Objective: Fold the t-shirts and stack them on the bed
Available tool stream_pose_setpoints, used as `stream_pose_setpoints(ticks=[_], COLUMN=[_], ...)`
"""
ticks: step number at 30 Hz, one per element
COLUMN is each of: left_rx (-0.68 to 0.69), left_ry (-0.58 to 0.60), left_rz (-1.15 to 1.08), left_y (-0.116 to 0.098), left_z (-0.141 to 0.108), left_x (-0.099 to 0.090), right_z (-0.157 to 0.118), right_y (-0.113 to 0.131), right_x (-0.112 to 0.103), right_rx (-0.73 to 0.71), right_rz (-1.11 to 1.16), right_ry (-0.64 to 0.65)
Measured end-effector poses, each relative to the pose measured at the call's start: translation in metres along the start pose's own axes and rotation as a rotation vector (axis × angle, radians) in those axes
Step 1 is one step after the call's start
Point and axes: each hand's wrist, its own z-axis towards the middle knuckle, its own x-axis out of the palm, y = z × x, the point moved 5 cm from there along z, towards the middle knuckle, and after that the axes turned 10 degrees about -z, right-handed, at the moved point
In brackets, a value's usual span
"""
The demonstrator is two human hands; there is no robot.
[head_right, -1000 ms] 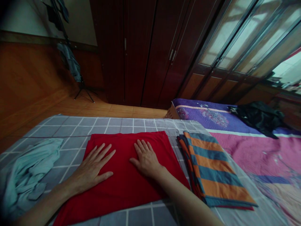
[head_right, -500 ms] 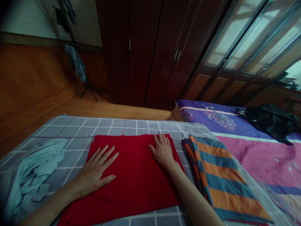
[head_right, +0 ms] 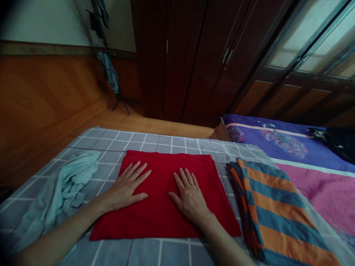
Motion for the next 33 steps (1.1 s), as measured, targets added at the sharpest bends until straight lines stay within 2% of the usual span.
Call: stream_pose_setpoints(ticks=[3, 7, 9, 10, 12, 17, 19, 20, 22, 24, 26, 28, 30, 33], left_rx=[0.038, 0.256, 0.265, 0.237, 0.149, -0.144, -0.212, -0.228, -0.226, -0.169, -0.083, -0.010, 0.023, -0.027], left_ry=[0.036, 0.149, 0.209, 0.229, 0.230, 0.083, 0.027, 0.005, -0.015, 0.003, 0.041, 0.100, 0.137, 0.128], left_rz=[-0.034, -0.165, -0.199, -0.195, -0.151, 0.049, 0.111, 0.126, 0.120, 0.073, 0.026, -0.014, -0.037, -0.020], left_y=[-0.035, -0.097, -0.106, -0.102, -0.081, -0.004, 0.008, 0.008, -0.005, -0.029, -0.052, -0.065, -0.061, -0.023], left_z=[-0.004, -0.010, -0.014, -0.018, -0.032, -0.093, -0.107, -0.107, -0.093, -0.061, -0.022, 0.012, 0.036, 0.049], left_x=[-0.002, 0.012, 0.017, 0.018, 0.014, -0.007, -0.016, -0.020, -0.026, -0.026, -0.018, -0.005, 0.005, 0.005], right_z=[0.001, 0.002, 0.001, 0.001, 0.001, 0.001, 0.001, 0.001, 0.001, 0.001, 0.001, 0.001, 0.000, -0.001], right_y=[-0.002, -0.004, -0.005, -0.005, -0.006, -0.007, -0.007, -0.007, -0.007, -0.007, -0.007, -0.007, -0.008, -0.009], right_x=[0.001, 0.003, 0.005, 0.006, 0.007, 0.009, 0.010, 0.010, 0.010, 0.009, 0.007, 0.007, 0.007, 0.008], right_rx=[0.000, -0.019, -0.025, -0.025, -0.022, -0.022, -0.020, -0.018, -0.016, -0.013, -0.013, -0.022, -0.027, -0.019], right_rz=[0.006, 0.004, 0.004, 0.005, 0.009, 0.026, 0.035, 0.039, 0.050, 0.060, 0.062, 0.057, 0.053, 0.062], right_ry=[-0.009, -0.042, -0.056, -0.060, -0.064, -0.085, -0.096, -0.100, -0.107, -0.109, -0.108, -0.103, -0.102, -0.120])
